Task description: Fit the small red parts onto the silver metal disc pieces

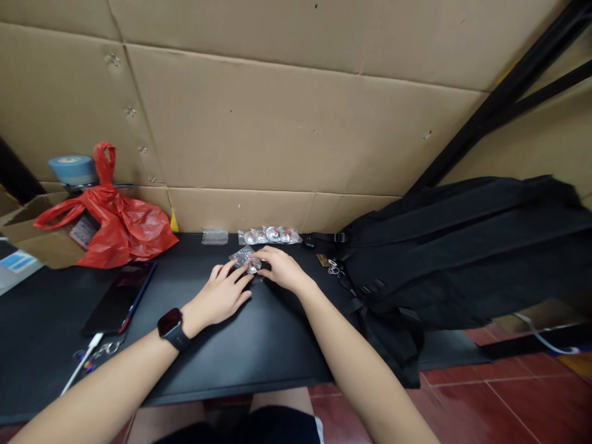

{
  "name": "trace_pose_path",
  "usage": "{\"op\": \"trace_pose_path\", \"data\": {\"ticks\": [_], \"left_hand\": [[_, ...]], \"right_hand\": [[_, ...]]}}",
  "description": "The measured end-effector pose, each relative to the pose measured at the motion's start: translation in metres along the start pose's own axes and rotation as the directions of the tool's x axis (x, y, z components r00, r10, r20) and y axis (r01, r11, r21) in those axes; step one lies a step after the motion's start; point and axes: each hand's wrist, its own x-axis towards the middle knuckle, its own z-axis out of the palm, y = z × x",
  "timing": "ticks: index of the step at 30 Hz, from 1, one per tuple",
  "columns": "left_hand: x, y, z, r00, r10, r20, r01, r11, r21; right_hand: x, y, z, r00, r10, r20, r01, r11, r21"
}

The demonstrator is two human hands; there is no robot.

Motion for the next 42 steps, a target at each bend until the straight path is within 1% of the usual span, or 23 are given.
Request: {"op": "trace_pose_path", "data": {"ticks": [4,8,11,17,23,26,27,29,32,34,36,38,42], "left_hand": [[-0.001,0.0,0.0,1.0,0.002,-0.002,-0.002,1.0,0.011],[-0.001,0.0,-0.001,1.0,-0.006,0.003,0.006,1.0,0.013],[-0.001,0.0,-0.002,1.0,-0.006,0.007,0.006,1.0,-0.008],[-0.001,-0.002,-0.002,1.0,0.001,0.031,0.001,0.998,-0.061],[-0.002,-0.005,-0.004,0.999,0.012,0.046,-0.006,0.991,-0.136],[-0.002,-0.006,-0.006,0.998,0.015,0.069,-0.003,0.986,-0.17],[-0.002,-0.006,-0.008,0.997,0.016,0.077,-0.002,0.984,-0.18],[-0.002,-0.007,-0.01,0.996,0.024,0.082,-0.006,0.979,-0.205],[-0.001,-0.01,-0.014,0.996,0.036,0.079,-0.015,0.968,-0.252],[-0.001,-0.012,-0.016,0.995,0.039,0.093,-0.011,0.96,-0.28],[0.0,-0.015,-0.017,0.994,0.037,0.098,-0.006,0.955,-0.298],[0.0,-0.018,-0.016,0.997,0.022,0.07,-0.001,0.959,-0.284],[0.001,-0.02,-0.011,0.999,-0.038,-0.022,0.034,0.987,-0.159]], "right_hand": [[0.003,0.004,0.006,0.996,-0.087,-0.018,0.087,0.996,0.0],[0.005,0.006,0.008,0.994,-0.102,-0.048,0.101,0.995,-0.029],[0.006,0.005,0.011,0.992,-0.091,-0.082,0.087,0.995,-0.051],[0.013,0.001,0.021,0.981,-0.053,-0.185,0.037,0.996,-0.086],[0.018,-0.004,0.031,0.981,0.005,-0.193,-0.042,0.981,-0.187],[0.018,-0.003,0.032,0.982,0.04,-0.186,-0.078,0.976,-0.204],[0.018,-0.003,0.031,0.983,0.041,-0.179,-0.076,0.977,-0.198],[0.017,-0.002,0.026,0.99,0.007,-0.139,-0.03,0.986,-0.163],[0.01,0.001,0.012,0.996,-0.08,-0.026,0.078,0.995,-0.064],[0.003,0.004,0.002,0.992,-0.117,0.049,0.117,0.993,-0.013],[-0.004,0.009,-0.005,0.986,-0.122,0.114,0.122,0.992,0.01],[-0.009,0.013,-0.009,0.982,-0.098,0.16,0.098,0.995,0.01],[-0.009,0.019,-0.009,0.985,-0.052,0.164,0.053,0.999,-0.003]]}}
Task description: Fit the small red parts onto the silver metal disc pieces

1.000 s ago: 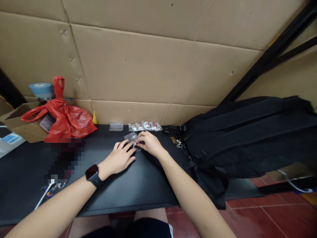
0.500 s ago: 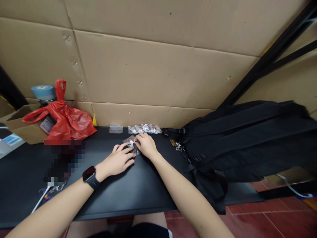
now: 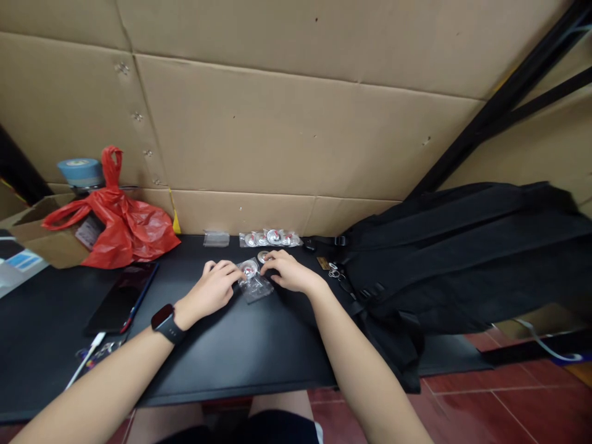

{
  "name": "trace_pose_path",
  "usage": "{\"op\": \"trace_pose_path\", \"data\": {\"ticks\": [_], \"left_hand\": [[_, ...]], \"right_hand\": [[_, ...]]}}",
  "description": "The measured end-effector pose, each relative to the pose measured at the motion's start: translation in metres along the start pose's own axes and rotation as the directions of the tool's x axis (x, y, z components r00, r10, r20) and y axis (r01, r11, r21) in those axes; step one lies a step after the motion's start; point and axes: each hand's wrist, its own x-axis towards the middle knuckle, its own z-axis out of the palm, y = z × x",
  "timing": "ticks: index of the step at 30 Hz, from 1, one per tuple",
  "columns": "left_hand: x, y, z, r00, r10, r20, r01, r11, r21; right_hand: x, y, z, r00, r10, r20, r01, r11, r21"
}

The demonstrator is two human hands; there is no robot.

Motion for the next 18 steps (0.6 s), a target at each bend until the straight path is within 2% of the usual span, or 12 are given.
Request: {"op": "trace_pose_path", "data": {"ticks": [4,12,18], "left_hand": [[0.002,0.002,0.004,0.999,-0.027,-0.027,0.029,0.998,0.056],[0.001,0.003,0.007,0.997,-0.078,-0.027,0.078,0.997,0.005],[0.005,0.0,0.013,0.985,-0.159,-0.073,0.154,0.986,-0.066]], "right_hand": [[0.006,0.0,0.002,0.999,-0.021,-0.025,0.022,0.999,0.05],[0.012,-0.004,0.007,0.994,-0.055,-0.095,0.064,0.994,0.087],[0.013,-0.005,0.007,0.976,-0.035,-0.216,0.1,0.95,0.297]]}}
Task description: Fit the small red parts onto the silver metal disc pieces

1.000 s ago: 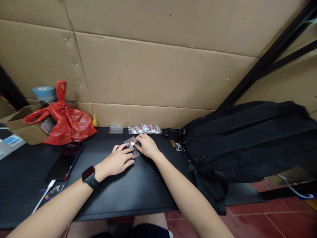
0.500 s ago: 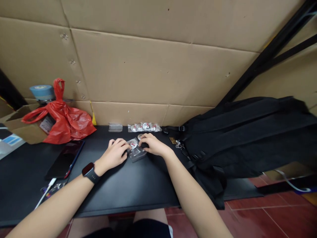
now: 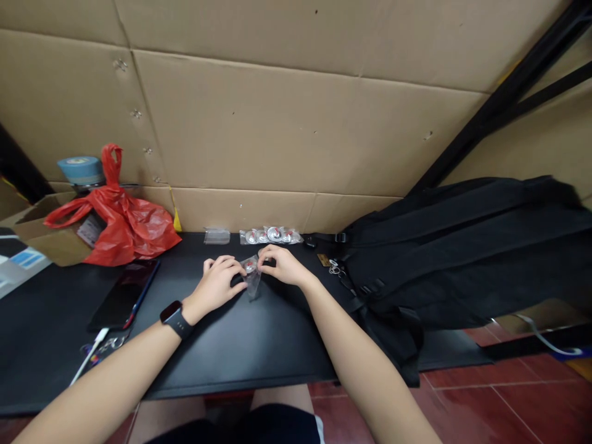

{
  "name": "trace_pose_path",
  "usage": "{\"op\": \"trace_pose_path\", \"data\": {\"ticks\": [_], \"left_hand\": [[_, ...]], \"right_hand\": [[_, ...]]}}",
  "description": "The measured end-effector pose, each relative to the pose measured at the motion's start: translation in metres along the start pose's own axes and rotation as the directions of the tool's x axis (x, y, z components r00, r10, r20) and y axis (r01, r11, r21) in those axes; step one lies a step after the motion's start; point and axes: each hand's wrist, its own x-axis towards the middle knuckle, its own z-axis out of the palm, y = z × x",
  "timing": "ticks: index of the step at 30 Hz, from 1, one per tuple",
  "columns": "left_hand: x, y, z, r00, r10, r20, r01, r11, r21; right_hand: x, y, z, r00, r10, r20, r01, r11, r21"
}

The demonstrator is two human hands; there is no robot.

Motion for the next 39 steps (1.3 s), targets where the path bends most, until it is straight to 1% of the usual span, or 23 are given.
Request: {"op": "trace_pose_path", "data": {"ticks": [2,4,7,10,12,15,17,18,19,21,23,24,26,29,32,35,37,39], "left_hand": [[0.001,0.0,-0.001,0.998,-0.049,-0.04,0.049,0.999,-0.012],[0.002,0.0,-0.003,0.993,-0.1,-0.068,0.098,0.995,-0.022],[0.003,0.002,-0.007,0.982,-0.172,-0.073,0.169,0.985,-0.045],[0.004,0.004,-0.007,0.968,-0.237,-0.08,0.232,0.97,-0.065],[0.005,0.005,-0.005,0.962,-0.255,-0.098,0.25,0.966,-0.063],[0.006,0.008,-0.001,0.966,-0.226,-0.128,0.225,0.974,-0.018],[0.006,0.011,0.0,0.972,-0.189,-0.14,0.195,0.98,0.031],[0.005,0.012,0.0,0.973,-0.176,-0.149,0.186,0.981,0.058],[0.005,0.014,-0.001,0.973,-0.166,-0.161,0.181,0.98,0.084],[0.004,0.016,-0.002,0.974,-0.142,-0.177,0.164,0.979,0.118],[0.003,0.016,-0.004,0.984,-0.09,-0.156,0.109,0.987,0.118],[0.003,0.016,-0.004,0.989,-0.058,-0.133,0.072,0.991,0.109],[0.003,0.015,-0.005,0.997,-0.015,-0.082,0.022,0.996,0.087],[0.002,0.012,-0.004,0.999,-0.026,-0.025,0.027,0.998,0.061],[0.002,0.009,-0.003,0.999,-0.039,-0.011,0.039,0.999,0.032],[0.002,0.004,-0.001,0.996,-0.076,-0.04,0.076,0.997,-0.005],[0.002,0.001,0.001,0.992,-0.113,-0.055,0.112,0.993,-0.034],[0.002,0.0,0.002,0.99,-0.13,-0.057,0.127,0.99,-0.061]], "right_hand": [[0.0,0.002,-0.001,1.0,0.006,-0.001,-0.006,1.0,0.011],[-0.001,0.004,-0.003,0.999,0.012,0.032,-0.011,1.0,-0.017],[-0.002,0.007,-0.007,0.996,0.029,0.08,-0.027,0.999,-0.036],[-0.001,0.008,-0.005,0.994,0.068,0.082,-0.064,0.997,-0.047],[0.0,0.007,-0.001,0.992,0.091,0.084,-0.085,0.993,-0.077],[0.001,0.004,0.008,0.984,0.168,0.058,-0.157,0.974,-0.164],[0.001,0.0,0.011,0.974,0.226,0.014,-0.217,0.947,-0.237],[0.001,-0.002,0.012,0.973,0.231,-0.01,-0.225,0.94,-0.258],[0.002,-0.005,0.012,0.978,0.209,-0.026,-0.208,0.942,-0.264],[0.002,-0.011,0.011,0.994,0.109,-0.025,-0.112,0.963,-0.245],[0.001,-0.017,0.01,1.0,0.008,0.028,-0.001,0.973,-0.229],[0.001,-0.02,0.011,0.998,-0.017,0.063,0.032,0.972,-0.233],[-0.001,-0.024,0.013,0.993,-0.009,0.116,0.039,0.965,-0.261],[-0.002,-0.026,0.017,0.989,0.069,0.132,-0.028,0.956,-0.291],[-0.002,-0.024,0.015,0.985,0.121,0.124,-0.081,0.956,-0.282],[-0.002,-0.024,0.006,0.983,0.143,0.117,-0.117,0.971,-0.207],[-0.002,-0.024,0.0,0.979,0.159,0.131,-0.142,0.981,-0.13],[-0.003,-0.023,-0.005,0.975,0.171,0.142,-0.159,0.983,-0.089]]}}
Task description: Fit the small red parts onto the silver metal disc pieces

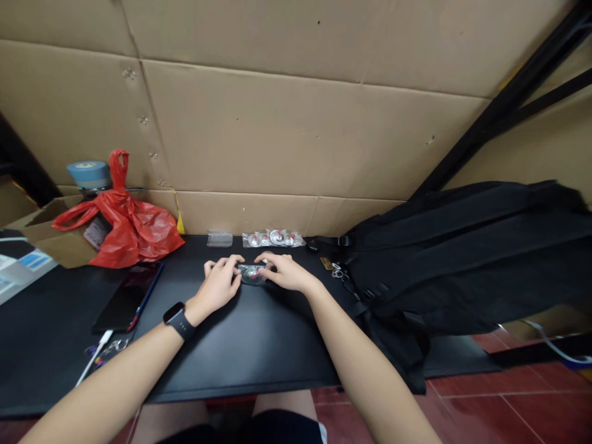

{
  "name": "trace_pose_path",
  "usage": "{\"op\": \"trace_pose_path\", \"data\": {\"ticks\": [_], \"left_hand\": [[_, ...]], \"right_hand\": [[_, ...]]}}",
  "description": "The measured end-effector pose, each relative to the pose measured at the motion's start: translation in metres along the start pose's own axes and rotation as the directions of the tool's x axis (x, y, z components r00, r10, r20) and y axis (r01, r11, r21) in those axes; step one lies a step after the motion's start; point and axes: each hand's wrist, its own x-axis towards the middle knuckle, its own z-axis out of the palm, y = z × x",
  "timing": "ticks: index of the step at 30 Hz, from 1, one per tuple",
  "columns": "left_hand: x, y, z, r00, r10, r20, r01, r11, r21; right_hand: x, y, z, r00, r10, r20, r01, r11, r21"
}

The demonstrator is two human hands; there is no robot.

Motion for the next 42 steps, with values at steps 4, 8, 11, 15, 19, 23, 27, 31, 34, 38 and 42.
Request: {"op": "trace_pose_path", "data": {"ticks": [4,8,11,15,19,23,27,31,34,38,42], "left_hand": [[0.0,-0.002,0.001,1.0,0.021,0.022,-0.02,0.999,-0.034],[-0.001,-0.002,0.001,0.995,0.073,0.07,-0.069,0.996,-0.059],[-0.001,0.002,0.001,0.993,0.091,0.078,-0.085,0.993,-0.076],[-0.001,0.006,0.002,0.996,0.077,0.055,-0.073,0.995,-0.069],[-0.001,0.006,0.001,0.996,0.081,0.044,-0.08,0.997,-0.022],[-0.003,0.007,-0.003,0.988,0.144,0.05,-0.147,0.987,0.059],[-0.005,0.009,-0.006,0.982,0.183,0.051,-0.188,0.975,0.117],[-0.006,0.009,-0.008,0.978,0.2,0.065,-0.208,0.967,0.146],[-0.006,0.008,-0.012,0.965,0.249,0.078,-0.258,0.956,0.137],[-0.003,0.014,-0.028,0.947,0.32,0.033,-0.322,0.943,0.085],[-0.009,0.052,-0.064,0.886,0.437,-0.155,-0.441,0.898,0.014]], "right_hand": [[-0.001,0.004,-0.001,1.0,0.011,-0.01,-0.012,0.999,-0.046],[0.0,0.009,0.0,1.0,0.008,-0.003,-0.009,0.996,-0.088],[0.002,0.012,0.0,1.0,-0.007,-0.005,0.006,0.992,-0.122],[0.004,0.014,0.001,1.0,0.001,0.013,0.0,0.994,-0.107],[0.003,0.012,0.0,0.999,0.023,0.043,-0.019,0.995,-0.099],[-0.002,0.009,-0.007,0.999,0.046,0.025,-0.042,0.988,-0.149],[-0.002,0.004,-0.007,0.998,-0.055,0.02,0.057,0.99,-0.128],[0.001,-0.001,0.002,0.989,-0.12,0.087,0.128,0.988,-0.088],[0.002,-0.001,0.003,0.995,-0.048,0.083,0.06,0.988,-0.144],[-0.005,0.014,-0.013,0.99,0.14,0.009,-0.133,0.958,-0.255],[-0.012,0.042,-0.031,0.939,0.325,-0.116,-0.345,0.88,-0.326]]}}
